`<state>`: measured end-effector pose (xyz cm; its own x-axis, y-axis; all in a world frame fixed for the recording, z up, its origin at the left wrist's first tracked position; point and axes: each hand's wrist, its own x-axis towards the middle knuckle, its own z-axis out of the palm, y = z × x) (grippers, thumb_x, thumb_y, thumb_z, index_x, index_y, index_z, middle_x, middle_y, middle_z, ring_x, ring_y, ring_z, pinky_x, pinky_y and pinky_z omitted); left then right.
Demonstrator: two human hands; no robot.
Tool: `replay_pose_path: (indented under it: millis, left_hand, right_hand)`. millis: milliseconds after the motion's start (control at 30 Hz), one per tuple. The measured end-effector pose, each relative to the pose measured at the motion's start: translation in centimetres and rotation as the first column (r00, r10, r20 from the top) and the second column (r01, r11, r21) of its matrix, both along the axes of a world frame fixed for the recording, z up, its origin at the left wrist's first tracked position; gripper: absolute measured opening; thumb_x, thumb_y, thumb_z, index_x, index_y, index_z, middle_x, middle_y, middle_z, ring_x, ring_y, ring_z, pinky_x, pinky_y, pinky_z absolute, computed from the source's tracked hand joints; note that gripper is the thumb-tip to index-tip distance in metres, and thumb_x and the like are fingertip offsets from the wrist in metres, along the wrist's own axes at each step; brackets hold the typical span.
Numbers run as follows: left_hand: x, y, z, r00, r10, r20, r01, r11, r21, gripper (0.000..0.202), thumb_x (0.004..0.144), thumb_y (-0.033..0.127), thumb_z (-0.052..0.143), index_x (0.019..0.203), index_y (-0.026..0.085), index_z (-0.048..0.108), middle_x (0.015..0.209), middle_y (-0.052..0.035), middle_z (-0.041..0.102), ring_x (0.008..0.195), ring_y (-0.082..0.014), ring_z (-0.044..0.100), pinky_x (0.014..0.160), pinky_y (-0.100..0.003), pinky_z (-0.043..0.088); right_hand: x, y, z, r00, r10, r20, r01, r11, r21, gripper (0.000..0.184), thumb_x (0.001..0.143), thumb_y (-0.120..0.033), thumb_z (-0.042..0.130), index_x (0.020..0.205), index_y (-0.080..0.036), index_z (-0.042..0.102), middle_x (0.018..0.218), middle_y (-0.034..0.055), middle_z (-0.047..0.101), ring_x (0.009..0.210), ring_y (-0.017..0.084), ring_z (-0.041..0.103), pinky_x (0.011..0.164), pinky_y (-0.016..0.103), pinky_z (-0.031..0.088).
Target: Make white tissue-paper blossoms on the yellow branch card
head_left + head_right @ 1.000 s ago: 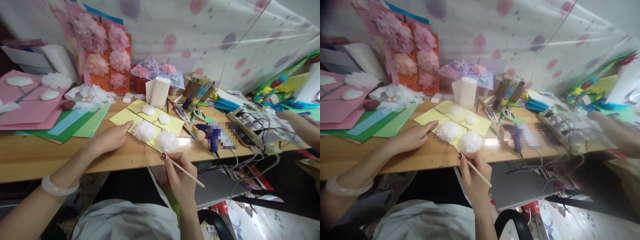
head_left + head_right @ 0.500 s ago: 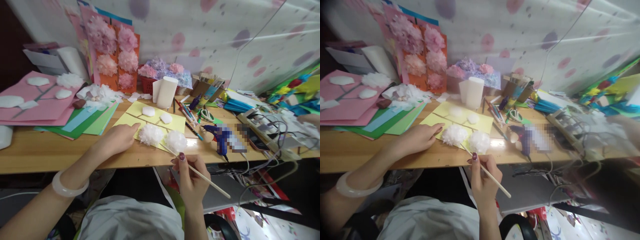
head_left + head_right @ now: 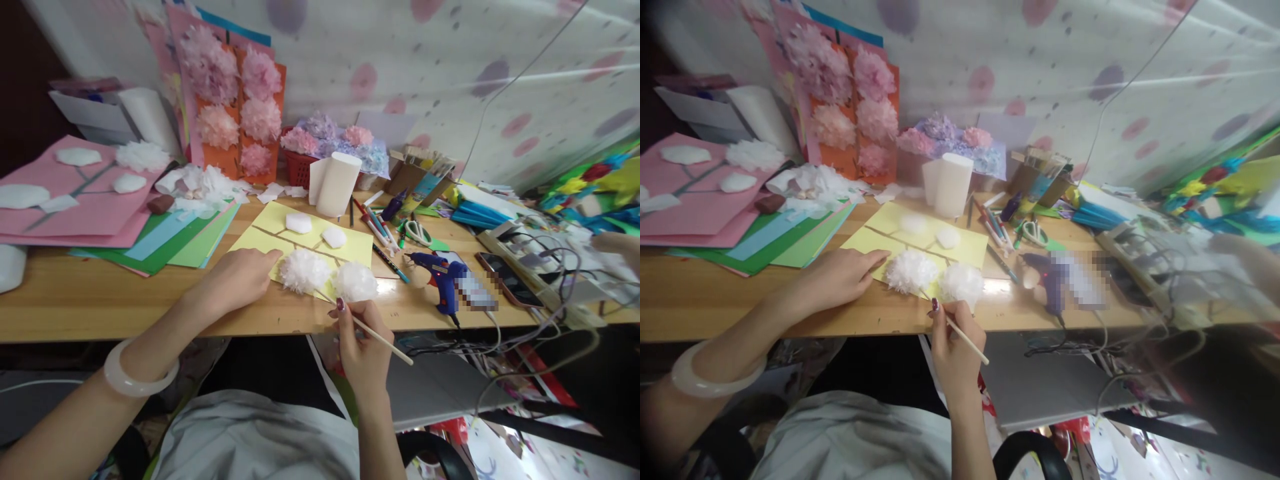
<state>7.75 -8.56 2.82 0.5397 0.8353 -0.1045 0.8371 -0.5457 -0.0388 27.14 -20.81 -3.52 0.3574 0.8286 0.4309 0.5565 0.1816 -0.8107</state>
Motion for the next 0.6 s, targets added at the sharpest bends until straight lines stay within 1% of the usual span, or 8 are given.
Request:
replay_pose_path:
  millis: [133, 300, 400, 500, 567, 600]
  left_hand:
    - [0.1, -0.1, 0.2, 1.000, 0.010, -0.011, -0.010, 1.000, 0.002, 0.048, 0.090, 0.015, 0.036, 0.135, 0.017, 0.054, 0.098, -0.0139, 0.074, 0.091, -0.0312, 0.071, 0.073, -0.036, 0.049]
    - [0.0, -0.4, 0.3, 1.000, 0.017, -0.001, -0.017, 1.000, -0.015, 0.049, 0.089, 0.014, 0.037, 0.135, 0.017, 0.054, 0.099, -0.0140, 0.074, 0.093, -0.0316, 0.070, 0.074, -0.037, 0.050]
    - [-0.1, -0.5, 0.3, 1.000, 0.009, 0.017, -0.008, 0.999, -0.039, 0.050, 0.088, 0.013, 0.037, 0.136, 0.017, 0.054, 0.102, -0.0148, 0.074, 0.095, -0.0323, 0.070, 0.076, -0.038, 0.050]
    - [-0.2, -0.5, 0.2, 0.999, 0.013, 0.050, -0.010, 0.998, -0.063, 0.052, 0.087, 0.012, 0.038, 0.137, 0.016, 0.053, 0.106, -0.0159, 0.074, 0.098, -0.0327, 0.070, 0.079, -0.040, 0.051]
    - [-0.5, -0.5, 0.0, 0.995, 0.006, 0.096, 0.002, 0.997, -0.083, 0.053, 0.086, 0.011, 0.038, 0.137, 0.016, 0.053, 0.110, -0.0162, 0.073, 0.102, -0.0324, 0.069, 0.083, -0.040, 0.051]
    - [-0.6, -0.4, -0.1, 0.992, -0.001, 0.126, 0.014, 0.995, -0.098, 0.054, 0.086, 0.011, 0.038, 0.138, 0.016, 0.053, 0.114, -0.0160, 0.072, 0.105, -0.0318, 0.068, 0.085, -0.040, 0.051]
  right_hand:
    - [-0.1, 0.2, -0.1, 1.000, 0.002, -0.002, -0.002, 1.000, -0.006, 0.018, 0.095, -0.032, 0.058, 0.083, -0.020, 0.059, 0.073, 0.0024, 0.072, 0.054, 0.013, 0.063, 0.048, 0.023, 0.044]
    - [-0.2, -0.8, 0.8, 0.999, -0.038, 0.017, 0.037, 0.997, 0.063, 0.017, 0.094, -0.029, 0.059, 0.081, -0.019, 0.063, 0.067, -0.0006, 0.070, 0.053, 0.011, 0.062, 0.051, 0.021, 0.045]
    - [0.0, -1.2, 0.8, 0.997, -0.073, -0.035, 0.077, 0.990, 0.118, 0.019, 0.095, -0.028, 0.059, 0.078, -0.020, 0.062, 0.063, -0.0022, 0.068, 0.054, 0.011, 0.063, 0.055, 0.020, 0.047]
    - [0.3, -1.0, 0.8, 0.991, -0.083, -0.104, 0.096, 0.986, 0.134, 0.021, 0.094, -0.030, 0.061, 0.076, -0.020, 0.062, 0.061, -0.0019, 0.066, 0.054, 0.012, 0.063, 0.054, 0.021, 0.047]
    - [0.2, -1.0, 1.3, 0.981, -0.075, -0.178, 0.101, 0.985, 0.138, 0.024, 0.094, -0.033, 0.060, 0.074, -0.019, 0.062, 0.059, -0.0009, 0.065, 0.052, 0.012, 0.061, 0.052, 0.022, 0.047]
    - [0.0, -1.2, 1.9, 0.973, -0.056, -0.225, 0.087, 0.987, 0.134, 0.026, 0.094, -0.035, 0.059, 0.075, -0.019, 0.063, 0.059, -0.0005, 0.064, 0.050, 0.013, 0.060, 0.050, 0.023, 0.045]
